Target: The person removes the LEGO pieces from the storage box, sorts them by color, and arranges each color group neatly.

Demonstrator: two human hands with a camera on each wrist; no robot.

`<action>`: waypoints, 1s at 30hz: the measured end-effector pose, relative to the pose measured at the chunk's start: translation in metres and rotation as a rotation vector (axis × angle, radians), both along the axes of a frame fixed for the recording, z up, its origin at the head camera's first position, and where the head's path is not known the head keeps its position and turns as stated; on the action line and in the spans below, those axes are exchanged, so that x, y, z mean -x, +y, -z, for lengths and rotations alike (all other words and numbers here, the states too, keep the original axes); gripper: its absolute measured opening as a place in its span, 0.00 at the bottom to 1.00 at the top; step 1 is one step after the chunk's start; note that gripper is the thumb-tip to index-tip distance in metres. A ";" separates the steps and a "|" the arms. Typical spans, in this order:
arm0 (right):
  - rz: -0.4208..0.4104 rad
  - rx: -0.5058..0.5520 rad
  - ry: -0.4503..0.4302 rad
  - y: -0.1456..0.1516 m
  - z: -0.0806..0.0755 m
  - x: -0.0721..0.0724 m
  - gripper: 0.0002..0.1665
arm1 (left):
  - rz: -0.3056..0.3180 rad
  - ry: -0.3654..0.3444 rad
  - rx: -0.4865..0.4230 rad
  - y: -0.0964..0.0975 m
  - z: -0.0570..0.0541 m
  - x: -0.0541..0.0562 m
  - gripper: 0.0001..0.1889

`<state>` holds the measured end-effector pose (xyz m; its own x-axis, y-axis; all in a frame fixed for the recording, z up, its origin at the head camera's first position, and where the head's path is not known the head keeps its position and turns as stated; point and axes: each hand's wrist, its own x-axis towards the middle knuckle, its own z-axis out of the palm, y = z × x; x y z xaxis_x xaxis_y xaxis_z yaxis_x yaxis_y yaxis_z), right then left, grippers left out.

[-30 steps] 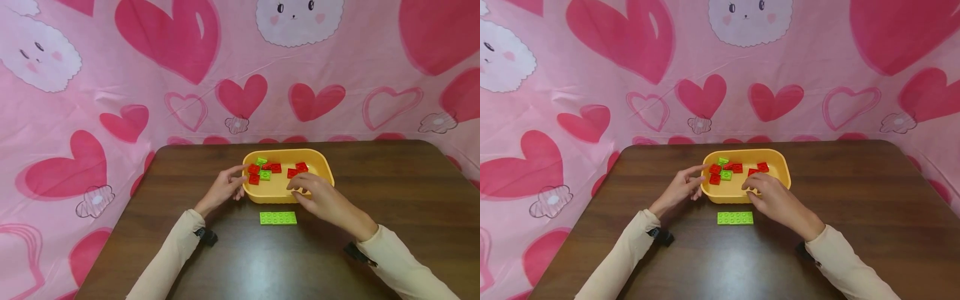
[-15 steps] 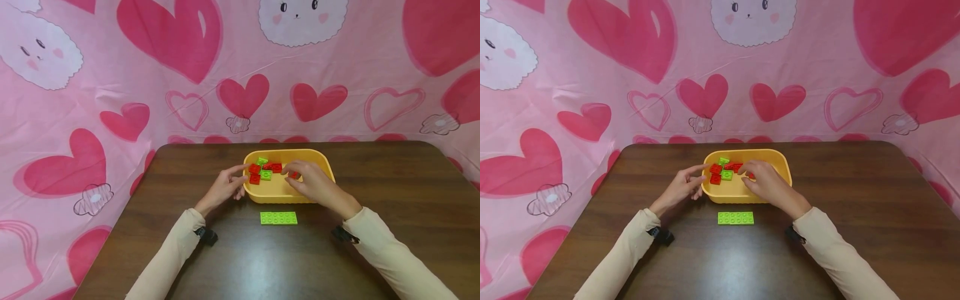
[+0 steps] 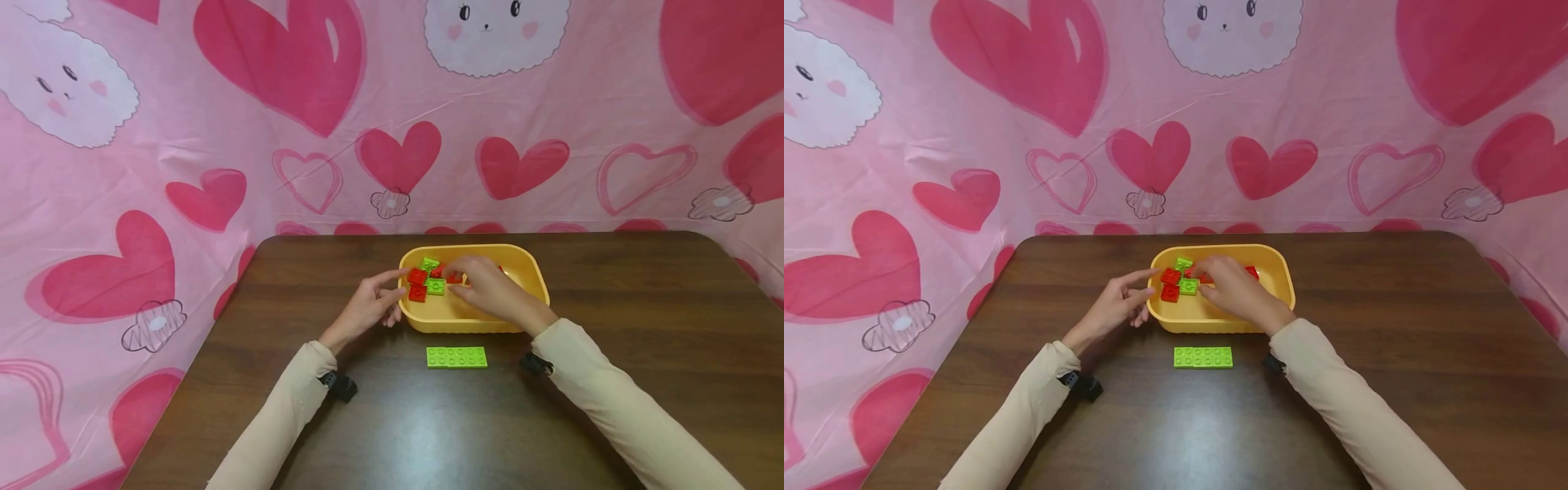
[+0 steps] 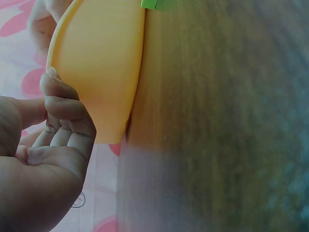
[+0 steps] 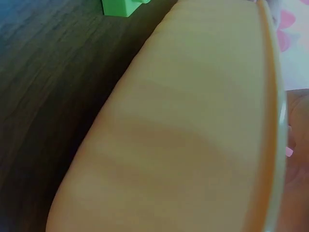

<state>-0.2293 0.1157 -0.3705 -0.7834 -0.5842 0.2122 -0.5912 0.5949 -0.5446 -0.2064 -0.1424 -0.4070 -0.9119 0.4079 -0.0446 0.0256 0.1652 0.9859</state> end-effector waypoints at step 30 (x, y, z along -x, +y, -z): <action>0.003 -0.241 0.153 -0.026 0.029 0.009 0.10 | -0.019 0.074 -0.017 0.002 0.005 -0.003 0.24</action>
